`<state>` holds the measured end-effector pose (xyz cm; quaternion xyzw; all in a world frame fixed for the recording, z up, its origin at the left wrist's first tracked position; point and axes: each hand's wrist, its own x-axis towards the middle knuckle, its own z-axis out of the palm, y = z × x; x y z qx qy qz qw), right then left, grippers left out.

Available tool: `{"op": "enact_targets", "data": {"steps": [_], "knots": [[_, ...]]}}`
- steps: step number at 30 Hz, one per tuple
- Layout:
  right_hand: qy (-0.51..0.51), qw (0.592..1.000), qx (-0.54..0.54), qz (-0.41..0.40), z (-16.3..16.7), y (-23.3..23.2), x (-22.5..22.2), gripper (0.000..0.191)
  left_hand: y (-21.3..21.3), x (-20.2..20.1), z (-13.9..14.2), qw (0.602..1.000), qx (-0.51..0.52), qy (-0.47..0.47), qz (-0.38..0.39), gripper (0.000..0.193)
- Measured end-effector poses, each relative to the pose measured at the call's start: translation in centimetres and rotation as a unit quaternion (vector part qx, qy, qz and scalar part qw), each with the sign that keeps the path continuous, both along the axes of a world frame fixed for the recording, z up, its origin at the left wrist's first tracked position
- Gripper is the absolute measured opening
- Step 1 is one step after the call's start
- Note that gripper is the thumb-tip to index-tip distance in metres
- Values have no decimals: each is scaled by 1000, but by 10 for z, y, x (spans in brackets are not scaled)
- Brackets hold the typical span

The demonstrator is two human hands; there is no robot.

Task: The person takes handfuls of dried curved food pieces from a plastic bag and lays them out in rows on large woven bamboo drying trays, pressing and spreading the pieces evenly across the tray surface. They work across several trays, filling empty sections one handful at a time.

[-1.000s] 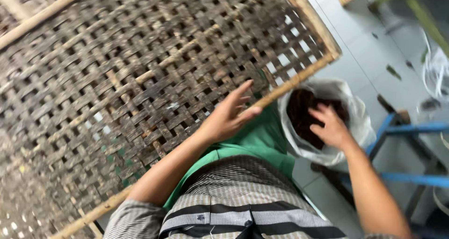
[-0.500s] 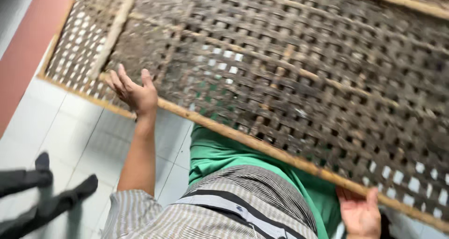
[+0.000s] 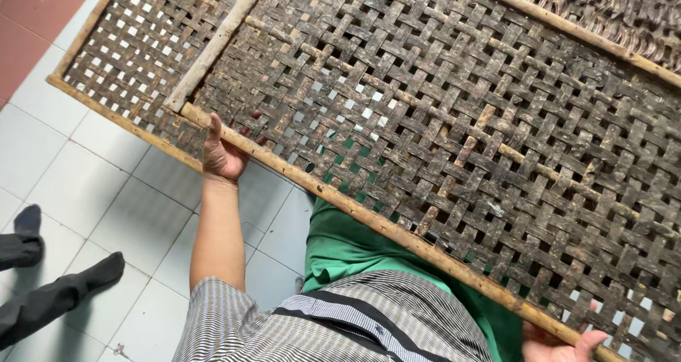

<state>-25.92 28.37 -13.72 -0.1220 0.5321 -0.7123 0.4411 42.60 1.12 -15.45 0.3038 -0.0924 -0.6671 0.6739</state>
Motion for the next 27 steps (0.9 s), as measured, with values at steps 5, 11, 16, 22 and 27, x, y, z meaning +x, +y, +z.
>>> {"op": "enact_targets", "data": {"steps": [5, 11, 16, 22, 27], "knots": [[21, 997, -70, 35, 5, 7, -33, 61, 3, -9, -15, 996, -82, 31, -29, 65], [-53, 975, -203, 78, 31, 2, -60, 57, -5, -4, 3, 987, -142, 77, 8, 61], [-301, 904, -298, 56, 95, -62, -30, 48, 20, -10, 31, 981, -179, 31, 73, 81], [-331, 883, -287, 170, 174, -199, 23, 43, 77, 17, 21, 960, -191, 64, 194, 83], [-166, 882, -304, 318, 229, -339, 120, 51, 114, 46, 18, 921, -242, 126, 279, 83]]}}
